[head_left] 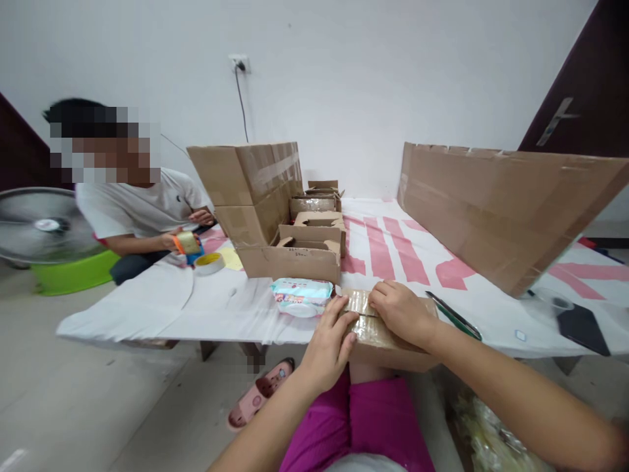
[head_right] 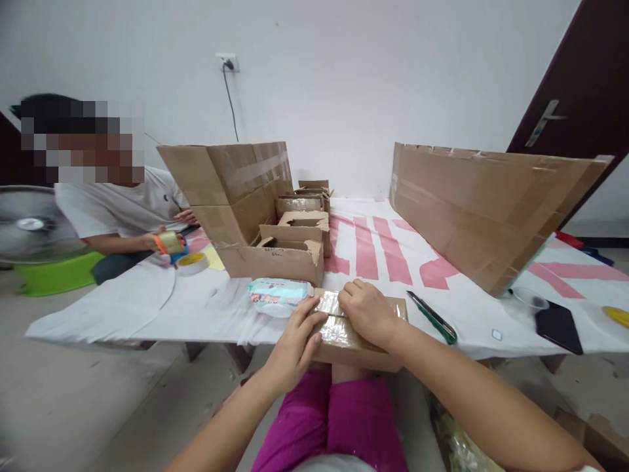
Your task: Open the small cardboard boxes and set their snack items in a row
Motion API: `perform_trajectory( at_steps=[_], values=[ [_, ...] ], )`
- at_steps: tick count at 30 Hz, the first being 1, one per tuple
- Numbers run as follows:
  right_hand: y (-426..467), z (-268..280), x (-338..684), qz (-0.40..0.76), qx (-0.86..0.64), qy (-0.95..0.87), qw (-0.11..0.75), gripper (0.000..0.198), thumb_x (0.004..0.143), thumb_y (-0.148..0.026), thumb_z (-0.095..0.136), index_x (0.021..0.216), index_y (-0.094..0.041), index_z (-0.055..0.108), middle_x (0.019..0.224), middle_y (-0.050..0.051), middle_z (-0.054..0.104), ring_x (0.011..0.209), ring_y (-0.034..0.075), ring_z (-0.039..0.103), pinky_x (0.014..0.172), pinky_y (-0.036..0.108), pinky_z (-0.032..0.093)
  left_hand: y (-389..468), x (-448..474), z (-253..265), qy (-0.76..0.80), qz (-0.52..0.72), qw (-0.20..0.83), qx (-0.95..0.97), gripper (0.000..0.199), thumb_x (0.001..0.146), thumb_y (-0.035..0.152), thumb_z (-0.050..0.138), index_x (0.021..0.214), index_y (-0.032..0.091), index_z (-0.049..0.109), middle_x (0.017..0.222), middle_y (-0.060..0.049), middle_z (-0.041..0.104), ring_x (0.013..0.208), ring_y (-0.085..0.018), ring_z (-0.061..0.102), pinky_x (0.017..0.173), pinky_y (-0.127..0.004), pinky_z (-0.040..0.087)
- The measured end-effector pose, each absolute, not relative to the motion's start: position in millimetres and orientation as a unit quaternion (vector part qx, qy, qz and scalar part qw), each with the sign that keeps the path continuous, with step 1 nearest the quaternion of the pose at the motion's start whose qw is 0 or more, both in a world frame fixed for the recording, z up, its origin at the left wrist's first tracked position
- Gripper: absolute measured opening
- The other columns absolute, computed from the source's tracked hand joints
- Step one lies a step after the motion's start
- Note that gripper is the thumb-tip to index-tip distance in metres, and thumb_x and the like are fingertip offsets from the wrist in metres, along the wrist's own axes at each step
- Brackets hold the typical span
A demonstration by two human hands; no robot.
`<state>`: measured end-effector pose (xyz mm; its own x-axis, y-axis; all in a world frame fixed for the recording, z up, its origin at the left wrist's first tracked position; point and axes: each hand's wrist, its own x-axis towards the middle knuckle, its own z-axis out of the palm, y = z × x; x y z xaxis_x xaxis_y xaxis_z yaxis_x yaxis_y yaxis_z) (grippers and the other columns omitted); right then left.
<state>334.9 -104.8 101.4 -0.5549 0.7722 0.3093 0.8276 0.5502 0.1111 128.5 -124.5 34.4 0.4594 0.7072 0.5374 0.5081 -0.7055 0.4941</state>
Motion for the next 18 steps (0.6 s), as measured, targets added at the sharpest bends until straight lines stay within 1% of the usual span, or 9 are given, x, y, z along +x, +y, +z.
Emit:
perform_trajectory(
  at_steps=[4,7,10,12,15,18],
  values=[
    [-103.0,99.6,332.9,-0.126,-0.459,-0.871,0.118,0.017,0.092,-0.006,0.047,0.089,-0.014,0.062,0.093,0.011,0.062,0.086,0.024,0.053,0.077,0.035,0.042,-124.7,127.8,33.0,0.361,0.374,0.129,0.845,0.030,0.096,0.026,0.041,0.122,0.019,0.055,0.148,-0.017,0.039,0.143,-0.031,0.030,0.114,-0.056,0.033],
    [-102.1,99.6,334.1,-0.119,-0.469,-0.866,0.126,0.015,0.092,-0.007,0.048,0.091,-0.014,0.061,0.093,0.010,0.062,0.086,0.023,0.054,0.076,0.034,0.042,-124.9,127.3,31.5,0.359,0.373,0.127,0.846,0.031,0.097,0.026,0.040,0.123,0.019,0.054,0.148,-0.017,0.038,0.144,-0.031,0.028,0.114,-0.056,0.032],
    [-102.8,101.2,335.6,-0.114,-0.474,-0.864,0.126,0.012,0.093,-0.010,0.051,0.098,-0.014,0.062,0.095,0.009,0.063,0.089,0.022,0.055,0.076,0.032,0.043,-124.7,127.5,32.0,0.358,0.376,0.131,0.844,0.030,0.096,0.027,0.041,0.123,0.019,0.055,0.148,-0.016,0.039,0.144,-0.030,0.029,0.114,-0.056,0.032],
    [-104.6,102.8,335.2,-0.120,-0.465,-0.870,0.112,0.012,0.093,-0.011,0.052,0.095,-0.015,0.063,0.094,0.009,0.063,0.089,0.022,0.055,0.077,0.033,0.043,-124.3,128.0,33.1,0.359,0.377,0.133,0.843,0.030,0.096,0.027,0.041,0.121,0.019,0.055,0.148,-0.016,0.039,0.143,-0.031,0.030,0.114,-0.056,0.032],
    [-107.4,105.1,332.1,-0.136,-0.457,-0.874,0.092,0.016,0.092,-0.009,0.050,0.087,-0.014,0.063,0.090,0.011,0.063,0.086,0.025,0.054,0.077,0.036,0.042,-123.6,128.6,34.3,0.363,0.373,0.132,0.844,0.029,0.097,0.027,0.041,0.120,0.019,0.056,0.148,-0.016,0.039,0.143,-0.031,0.030,0.114,-0.056,0.033],
    [-108.0,106.2,328.4,-0.146,-0.453,-0.875,0.084,0.018,0.090,-0.005,0.047,0.090,-0.013,0.063,0.090,0.014,0.062,0.085,0.027,0.053,0.076,0.038,0.041,-123.6,128.3,33.8,0.362,0.364,0.126,0.849,0.029,0.097,0.027,0.041,0.120,0.018,0.055,0.148,-0.017,0.039,0.143,-0.031,0.029,0.114,-0.056,0.032]
  ],
)
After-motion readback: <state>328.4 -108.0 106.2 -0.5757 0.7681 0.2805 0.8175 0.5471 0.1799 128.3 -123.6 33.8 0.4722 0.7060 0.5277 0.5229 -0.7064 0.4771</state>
